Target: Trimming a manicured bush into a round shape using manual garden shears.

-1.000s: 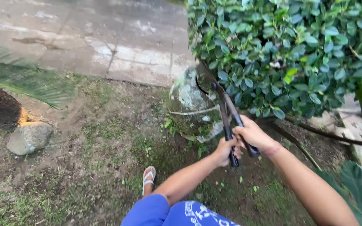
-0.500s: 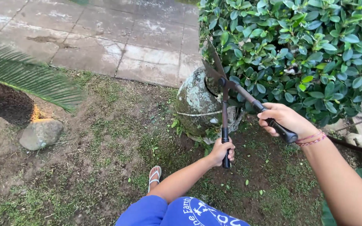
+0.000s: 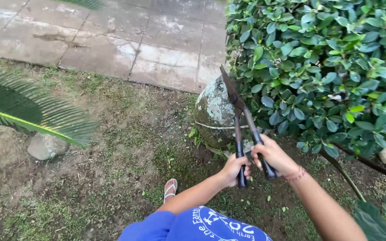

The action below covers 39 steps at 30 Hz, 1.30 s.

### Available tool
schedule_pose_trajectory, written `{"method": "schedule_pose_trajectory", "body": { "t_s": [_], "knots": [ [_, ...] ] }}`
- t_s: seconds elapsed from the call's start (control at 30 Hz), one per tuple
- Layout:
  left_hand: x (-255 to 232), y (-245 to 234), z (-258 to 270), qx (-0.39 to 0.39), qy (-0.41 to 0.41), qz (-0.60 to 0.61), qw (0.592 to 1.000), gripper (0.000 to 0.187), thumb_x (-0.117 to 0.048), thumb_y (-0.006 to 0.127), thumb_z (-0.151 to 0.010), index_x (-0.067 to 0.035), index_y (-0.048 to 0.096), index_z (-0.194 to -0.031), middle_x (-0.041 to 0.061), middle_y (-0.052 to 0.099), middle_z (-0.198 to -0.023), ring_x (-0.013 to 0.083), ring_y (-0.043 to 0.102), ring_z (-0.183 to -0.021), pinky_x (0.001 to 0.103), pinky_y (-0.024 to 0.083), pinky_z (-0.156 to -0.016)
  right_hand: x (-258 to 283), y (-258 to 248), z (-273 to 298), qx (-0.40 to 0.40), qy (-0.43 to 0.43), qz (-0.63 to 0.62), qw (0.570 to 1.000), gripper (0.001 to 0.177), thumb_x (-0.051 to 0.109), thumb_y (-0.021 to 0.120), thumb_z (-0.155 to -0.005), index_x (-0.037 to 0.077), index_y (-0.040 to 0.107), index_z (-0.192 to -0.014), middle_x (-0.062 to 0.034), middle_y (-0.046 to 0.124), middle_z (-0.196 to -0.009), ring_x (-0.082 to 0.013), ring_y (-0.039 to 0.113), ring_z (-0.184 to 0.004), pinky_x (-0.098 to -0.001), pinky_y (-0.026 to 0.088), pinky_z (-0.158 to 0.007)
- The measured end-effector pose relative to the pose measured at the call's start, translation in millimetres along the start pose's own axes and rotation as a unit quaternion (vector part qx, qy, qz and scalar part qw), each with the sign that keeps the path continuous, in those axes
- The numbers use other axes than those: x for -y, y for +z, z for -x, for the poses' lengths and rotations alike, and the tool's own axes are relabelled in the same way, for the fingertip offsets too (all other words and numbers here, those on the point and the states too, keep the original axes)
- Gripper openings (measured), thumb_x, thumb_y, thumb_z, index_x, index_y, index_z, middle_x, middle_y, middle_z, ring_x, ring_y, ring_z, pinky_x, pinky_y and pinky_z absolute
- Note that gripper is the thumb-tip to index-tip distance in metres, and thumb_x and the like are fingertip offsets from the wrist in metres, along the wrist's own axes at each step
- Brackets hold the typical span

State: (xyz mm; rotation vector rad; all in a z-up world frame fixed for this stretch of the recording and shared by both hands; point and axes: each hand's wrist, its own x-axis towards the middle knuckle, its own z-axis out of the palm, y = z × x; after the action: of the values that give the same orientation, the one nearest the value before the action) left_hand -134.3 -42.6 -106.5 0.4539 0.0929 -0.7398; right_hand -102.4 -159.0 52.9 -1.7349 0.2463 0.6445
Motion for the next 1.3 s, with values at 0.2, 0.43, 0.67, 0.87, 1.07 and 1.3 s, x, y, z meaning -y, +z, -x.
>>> {"method": "schedule_pose_trajectory", "body": {
  "t_s": [0.2, 0.43, 0.67, 0.87, 1.07, 1.3],
  "knots": [
    [-60, -82, 60, -0.094, -0.004, -0.103, 0.99, 0.017, -0.001, 0.061, -0.085, -0.008, 0.046, -0.082, 0.003, 0.046, -0.057, 0.0143, 0.044, -0.041, 0.033, 0.04, -0.04, -35, -9, -48, 0.099, 0.013, -0.191, 0.977, 0.035, 0.005, 0.058, -0.09, 0.0, 0.046, -0.122, -0.0039, 0.051, -0.07, -0.0116, 0.05, -0.047, -0.026, 0.042, -0.039],
    [-171, -170, 108, -0.165, 0.008, -0.337, 0.927, 0.018, 0.001, 0.063, -0.08, -0.006, 0.047, -0.084, 0.006, 0.051, -0.052, 0.0171, 0.051, -0.036, 0.034, 0.044, -0.035, -24, 43, -76, 0.189, 0.006, -0.338, 0.922, 0.058, 0.008, 0.06, -0.09, 0.001, 0.043, -0.145, -0.0023, 0.048, -0.07, -0.0082, 0.046, -0.044, -0.022, 0.037, -0.036],
    [-242, -187, 71, -0.125, 0.014, -0.381, 0.916, 0.018, 0.0, 0.064, -0.079, -0.006, 0.048, -0.085, 0.005, 0.054, -0.054, 0.0165, 0.055, -0.038, 0.033, 0.046, -0.037, 10, 109, -99, 0.107, -0.102, -0.248, 0.957, 0.064, 0.006, 0.062, -0.089, 0.003, 0.037, -0.148, -0.0033, 0.05, -0.068, -0.0085, 0.047, -0.043, -0.023, 0.04, -0.037],
    [-292, -236, -29, -0.094, 0.033, -0.358, 0.928, 0.017, 0.0, 0.067, -0.08, -0.005, 0.051, -0.082, 0.003, 0.055, -0.058, 0.0147, 0.056, -0.043, 0.032, 0.047, -0.041, 64, 129, -164, 0.01, -0.111, -0.164, 0.98, 0.072, 0.003, 0.06, -0.084, 0.01, 0.033, -0.15, -0.0036, 0.056, -0.068, -0.0115, 0.051, -0.041, -0.0259, 0.042, -0.036],
    [-422, -252, -154, -0.102, 0.019, -0.436, 0.894, 0.016, -0.007, 0.069, -0.082, -0.007, 0.053, -0.079, 0.002, 0.054, -0.056, 0.0133, 0.052, -0.042, 0.031, 0.044, -0.039, 121, 134, -292, -0.089, -0.15, -0.141, 0.975, 0.072, 0.004, 0.06, -0.085, 0.01, 0.033, -0.151, -0.0039, 0.056, -0.068, -0.0131, 0.053, -0.04, -0.0277, 0.044, -0.036],
    [-587, -249, -298, -0.016, -0.052, -0.515, 0.855, 0.013, -0.008, 0.07, -0.082, -0.008, 0.057, -0.085, 0.0, 0.056, -0.059, 0.0112, 0.055, -0.045, 0.03, 0.046, -0.041, 209, 121, -418, -0.209, -0.149, -0.2, 0.946, 0.071, 0.003, 0.058, -0.085, 0.013, 0.035, -0.152, -0.0045, 0.057, -0.068, -0.0141, 0.054, -0.039, -0.0291, 0.045, -0.036]
  ]
}}
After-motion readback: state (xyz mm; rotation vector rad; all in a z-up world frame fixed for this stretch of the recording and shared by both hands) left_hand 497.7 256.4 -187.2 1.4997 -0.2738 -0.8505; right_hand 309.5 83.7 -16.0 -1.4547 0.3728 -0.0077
